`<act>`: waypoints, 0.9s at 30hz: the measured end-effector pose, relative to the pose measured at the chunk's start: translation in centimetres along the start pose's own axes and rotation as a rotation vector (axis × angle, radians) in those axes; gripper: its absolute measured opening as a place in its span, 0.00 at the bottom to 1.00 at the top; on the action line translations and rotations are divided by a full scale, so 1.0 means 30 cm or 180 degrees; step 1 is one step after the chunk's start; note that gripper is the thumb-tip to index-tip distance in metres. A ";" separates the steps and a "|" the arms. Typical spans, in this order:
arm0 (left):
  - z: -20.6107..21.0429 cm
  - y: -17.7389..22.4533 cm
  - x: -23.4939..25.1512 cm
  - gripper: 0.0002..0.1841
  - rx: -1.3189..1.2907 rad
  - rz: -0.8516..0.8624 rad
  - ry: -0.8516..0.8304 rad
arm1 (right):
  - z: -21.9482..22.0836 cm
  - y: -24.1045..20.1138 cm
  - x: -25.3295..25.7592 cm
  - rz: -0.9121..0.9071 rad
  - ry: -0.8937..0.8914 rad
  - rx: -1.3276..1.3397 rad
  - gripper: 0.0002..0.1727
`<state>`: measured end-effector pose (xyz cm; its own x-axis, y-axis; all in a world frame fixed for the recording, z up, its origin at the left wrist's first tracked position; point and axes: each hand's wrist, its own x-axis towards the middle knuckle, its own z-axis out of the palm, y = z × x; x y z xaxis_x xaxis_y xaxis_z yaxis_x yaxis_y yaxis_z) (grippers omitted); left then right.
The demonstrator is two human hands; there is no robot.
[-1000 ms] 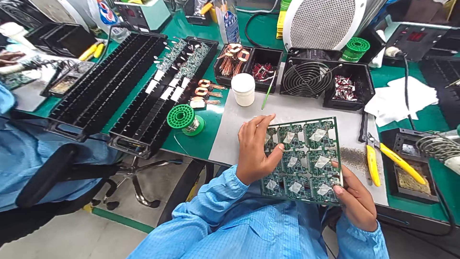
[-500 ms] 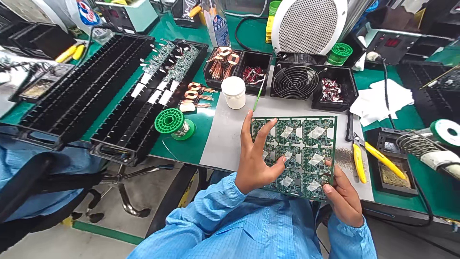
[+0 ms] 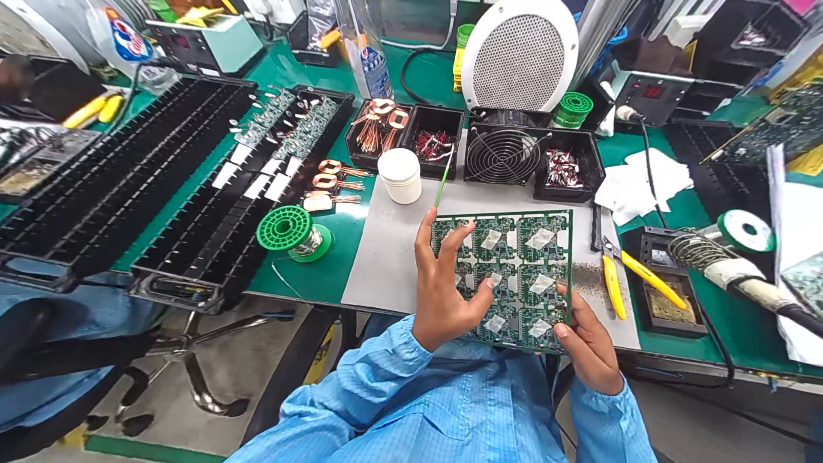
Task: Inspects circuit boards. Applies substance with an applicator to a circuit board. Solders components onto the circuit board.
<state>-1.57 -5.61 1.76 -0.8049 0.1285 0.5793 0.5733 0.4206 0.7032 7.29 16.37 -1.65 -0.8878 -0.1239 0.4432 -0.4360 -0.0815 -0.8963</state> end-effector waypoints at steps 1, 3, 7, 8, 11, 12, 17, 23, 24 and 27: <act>-0.002 0.002 -0.001 0.37 0.0024 0.0022 -0.0013 | 0.000 0.001 0.000 0.0000 0.0003 -0.0004 0.29; -0.005 0.003 -0.004 0.38 0.0070 0.0028 -0.0034 | 0.001 0.001 -0.001 -0.0010 -0.0004 -0.0037 0.29; 0.001 0.007 -0.004 0.36 0.0156 0.0039 -0.0005 | -0.003 0.005 -0.002 -0.0064 -0.0025 -0.0170 0.29; 0.005 0.008 -0.004 0.35 0.0192 0.0062 0.0036 | -0.004 0.005 -0.002 -0.0074 -0.0028 -0.0158 0.29; 0.020 0.005 -0.009 0.31 0.0282 0.0139 0.0186 | -0.005 0.004 -0.004 -0.0063 -0.0036 -0.0089 0.29; 0.021 0.003 -0.009 0.31 0.0277 0.0166 0.0206 | -0.004 0.005 -0.003 -0.0067 -0.0030 -0.0061 0.29; 0.001 -0.005 -0.007 0.36 0.0156 0.0174 0.0006 | -0.003 0.005 0.001 -0.0084 -0.0007 -0.0060 0.28; 0.020 -0.007 -0.008 0.30 0.0194 0.0136 0.0105 | -0.002 0.005 0.001 -0.0070 0.0017 -0.0068 0.29; 0.019 -0.007 -0.006 0.30 0.0159 0.0110 0.0109 | -0.002 0.005 0.001 -0.0063 0.0023 -0.0058 0.29; -0.006 -0.001 -0.004 0.33 -0.0263 -0.0014 0.0078 | -0.002 0.005 0.002 -0.0064 0.0035 -0.0054 0.29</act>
<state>-1.45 -5.81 1.75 -0.8040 0.1043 0.5854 0.5813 0.3455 0.7367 7.15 16.41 -1.76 -0.8804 -0.1114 0.4610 -0.4562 -0.0671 -0.8874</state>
